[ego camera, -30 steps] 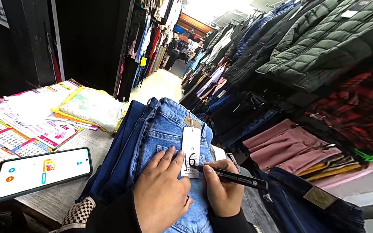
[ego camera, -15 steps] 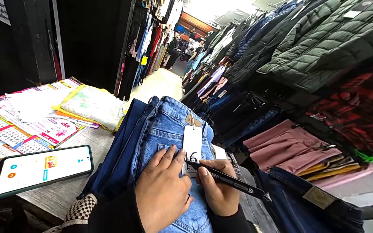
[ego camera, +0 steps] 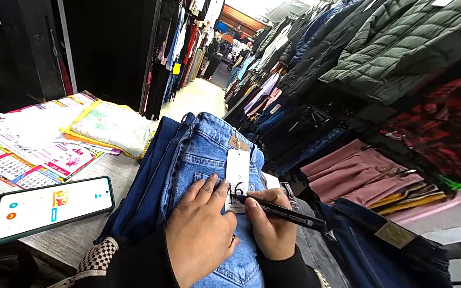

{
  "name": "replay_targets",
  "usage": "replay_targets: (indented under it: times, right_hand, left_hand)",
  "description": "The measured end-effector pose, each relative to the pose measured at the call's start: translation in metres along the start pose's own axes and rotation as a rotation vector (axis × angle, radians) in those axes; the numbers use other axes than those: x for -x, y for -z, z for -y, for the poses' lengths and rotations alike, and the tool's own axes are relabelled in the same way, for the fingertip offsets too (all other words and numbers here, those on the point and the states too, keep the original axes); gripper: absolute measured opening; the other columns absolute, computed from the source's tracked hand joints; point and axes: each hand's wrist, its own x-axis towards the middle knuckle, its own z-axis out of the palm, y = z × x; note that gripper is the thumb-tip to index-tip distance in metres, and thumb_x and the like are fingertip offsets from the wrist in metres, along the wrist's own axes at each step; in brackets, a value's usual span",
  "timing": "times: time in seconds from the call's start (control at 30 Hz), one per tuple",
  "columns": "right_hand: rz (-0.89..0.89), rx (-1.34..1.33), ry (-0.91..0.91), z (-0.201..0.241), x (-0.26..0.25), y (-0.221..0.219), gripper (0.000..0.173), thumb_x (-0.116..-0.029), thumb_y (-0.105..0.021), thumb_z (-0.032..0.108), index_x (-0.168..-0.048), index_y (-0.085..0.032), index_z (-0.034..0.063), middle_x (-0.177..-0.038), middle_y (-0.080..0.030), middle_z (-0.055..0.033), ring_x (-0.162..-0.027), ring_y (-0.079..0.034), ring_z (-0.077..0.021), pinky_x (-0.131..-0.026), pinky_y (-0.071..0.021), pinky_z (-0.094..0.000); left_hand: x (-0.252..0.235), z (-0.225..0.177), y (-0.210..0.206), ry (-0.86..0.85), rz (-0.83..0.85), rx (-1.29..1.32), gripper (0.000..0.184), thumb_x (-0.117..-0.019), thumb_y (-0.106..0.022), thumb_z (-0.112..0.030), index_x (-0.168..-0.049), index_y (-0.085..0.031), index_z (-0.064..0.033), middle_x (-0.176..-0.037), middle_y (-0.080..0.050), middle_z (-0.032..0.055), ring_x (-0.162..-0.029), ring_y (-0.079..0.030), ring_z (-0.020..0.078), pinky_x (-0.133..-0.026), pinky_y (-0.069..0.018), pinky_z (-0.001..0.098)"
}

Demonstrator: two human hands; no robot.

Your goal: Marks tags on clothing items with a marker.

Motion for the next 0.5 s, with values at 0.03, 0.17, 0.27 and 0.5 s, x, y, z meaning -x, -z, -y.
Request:
replay_targets:
  times: [0.03, 0.17, 0.27, 0.5]
  right_hand:
    - [0.001, 0.005, -0.001, 0.0000, 0.0001, 0.0006, 0.008, -0.0922, -0.066, 0.013, -0.096, -0.062, 0.0071, -0.077, -0.065, 0.0034, -0.057, -0.058, -0.0024, -0.052, -0.0520, -0.0190]
    - [-0.008, -0.023, -0.009, -0.0007, -0.0011, -0.0012, 0.014, -0.0933, -0.068, 0.015, -0.104, -0.063, 0.0055, -0.083, -0.068, 0.0001, -0.062, -0.063, -0.0072, -0.057, -0.0566, -0.0242]
    - [-0.005, -0.034, -0.017, -0.0014, -0.0002, -0.0011, 0.016, -0.0938, -0.068, 0.015, -0.105, -0.064, 0.0056, -0.083, -0.067, -0.0008, -0.062, -0.063, -0.0084, -0.058, -0.0568, -0.0251]
    - [0.022, -0.031, -0.003, 0.0003, 0.0038, 0.0027, 0.005, -0.0897, -0.066, 0.011, -0.090, -0.061, 0.0100, -0.074, -0.065, 0.0050, -0.054, -0.057, -0.0009, -0.049, -0.0493, -0.0180]
  left_hand:
    - [0.0000, 0.0003, -0.0002, -0.004, -0.007, 0.000, 0.040, -0.0985, -0.054, -0.050, -0.119, -0.076, -0.0241, -0.156, -0.046, 0.0179, -0.151, -0.034, 0.0378, -0.119, -0.0287, 0.0576]
    - [0.0001, 0.0011, -0.0015, -0.001, -0.015, 0.020, 0.039, -0.0984, -0.055, -0.050, -0.118, -0.076, -0.0239, -0.157, -0.046, 0.0169, -0.151, -0.033, 0.0370, -0.120, -0.0284, 0.0576]
    - [0.0001, 0.0009, -0.0019, -0.004, -0.027, 0.007, 0.039, -0.0985, -0.054, -0.050, -0.118, -0.076, -0.0244, -0.156, -0.047, 0.0167, -0.151, -0.034, 0.0367, -0.119, -0.0290, 0.0571]
    - [0.0010, 0.0014, -0.0037, -0.015, -0.083, -0.037, 0.037, -0.0963, -0.056, -0.051, -0.113, -0.078, -0.0264, -0.152, -0.052, 0.0156, -0.148, -0.040, 0.0364, -0.118, -0.0338, 0.0560]
